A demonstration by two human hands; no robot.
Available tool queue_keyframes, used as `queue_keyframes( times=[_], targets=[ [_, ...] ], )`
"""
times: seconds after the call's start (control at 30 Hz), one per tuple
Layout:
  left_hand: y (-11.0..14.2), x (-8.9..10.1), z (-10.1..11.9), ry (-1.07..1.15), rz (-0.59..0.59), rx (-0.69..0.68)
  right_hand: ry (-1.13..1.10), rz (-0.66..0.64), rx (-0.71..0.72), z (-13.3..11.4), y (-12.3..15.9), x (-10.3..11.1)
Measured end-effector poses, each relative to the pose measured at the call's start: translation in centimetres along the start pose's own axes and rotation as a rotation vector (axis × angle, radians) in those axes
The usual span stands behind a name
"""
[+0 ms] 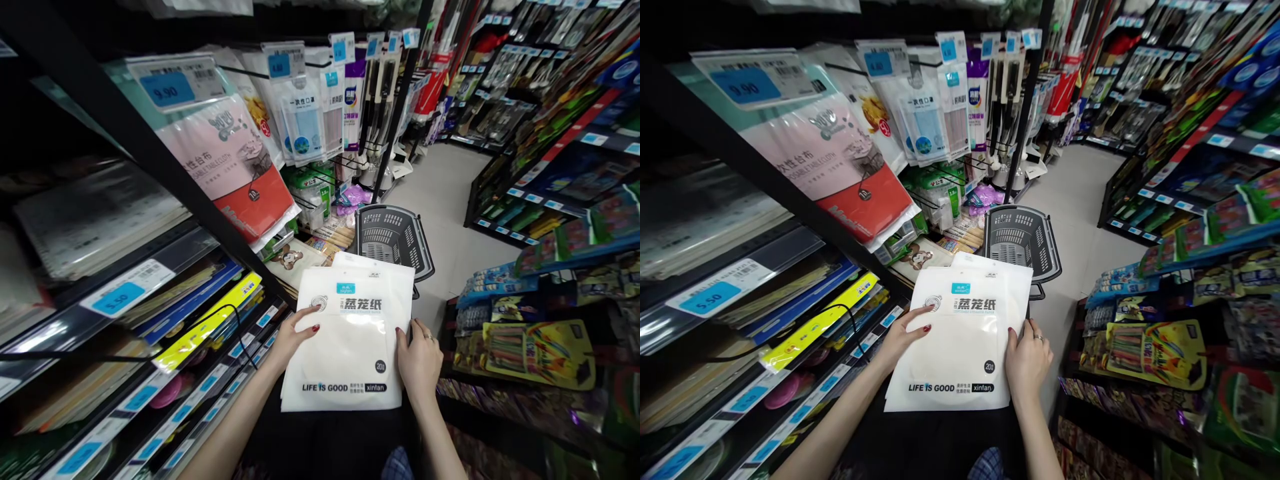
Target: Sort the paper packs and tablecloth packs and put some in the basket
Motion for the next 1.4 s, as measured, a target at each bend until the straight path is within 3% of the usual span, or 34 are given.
queue_keyframes(
  times=[0.13, 0.2, 0.3, 0.37, 0.5, 0.63, 0.73, 0.8, 0.87, 0.97, 1.03, 1.07, 1.13, 1.2, 1.27, 1.33, 1.4],
  targets=[
    [0.1, 0.0, 0.2, -0.010, 0.004, 0.002, -0.032, -0.001, -0.133, 1.0, -0.4, -0.4],
    [0.1, 0.0, 0.3, -0.004, 0.002, 0.001, -0.072, -0.082, -0.167, 1.6, -0.9, -1.1],
    [0.1, -0.1, 0.1, 0.007, 0.001, 0.005, -0.185, -0.211, -0.111, 1.7, -1.7, -2.0],
    [-0.1, 0.0, -0.3, 0.039, 0.001, 0.020, -0.312, -0.177, -0.061, 1.5, -2.2, -1.5],
    [-0.5, 0.4, -1.3, 0.165, -0.009, 0.073, -0.819, 0.043, -0.049, 1.9, -3.0, 2.3],
    [-0.5, 1.0, -1.1, 0.139, 0.016, 0.067, -1.132, 0.223, -0.169, 3.7, -1.7, 9.0],
    [-0.3, 0.9, -0.5, 0.082, 0.017, 0.049, -1.123, 0.205, -0.189, 2.7, 0.2, 13.3],
    [-0.2, 0.8, -0.3, 0.064, 0.009, 0.044, -1.057, 0.074, -0.037, -1.2, 0.9, 13.9],
    [-0.2, 0.6, -0.6, 0.129, -0.016, 0.060, -0.939, -0.101, 0.203, -7.0, 1.1, 12.2],
    [-0.3, 0.5, -1.5, 0.358, -0.063, 0.105, -0.692, -0.243, 0.443, -14.7, 1.2, 6.9],
    [-0.4, 0.7, -2.2, 0.446, -0.041, 0.140, -0.552, -0.352, 0.605, -18.0, 1.4, 3.2],
    [-0.4, 0.7, -2.5, 0.442, -0.026, 0.159, -0.487, -0.365, 0.649, -18.4, 1.5, 1.8],
    [-0.4, 0.7, -2.8, 0.387, -0.025, 0.193, -0.348, -0.276, 0.650, -16.9, 1.0, 0.4],
    [-0.3, 0.4, -2.7, 0.325, -0.046, 0.209, -0.198, -0.102, 0.570, -13.4, 0.2, 0.3],
    [-0.2, 0.3, -2.3, 0.298, -0.055, 0.192, -0.068, -0.010, 0.520, -9.9, -0.2, 0.1],
    [-0.1, 0.2, -1.6, 0.283, -0.050, 0.153, 0.007, -0.023, 0.536, -7.7, -0.1, -0.7],
    [-0.1, 0.2, -0.7, 0.260, -0.030, 0.097, 0.035, -0.067, 0.586, -7.0, 0.2, -1.7]
  ],
)
Point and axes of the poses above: each hand's wrist, its own y-axis away from the middle knuckle, its own x-axis out of the back of the hand, z = x × y, the point moved 7 cm from there along -y, towards the middle knuckle, and after that the axes turned 11 degrees about x, right-handed, at the moved point
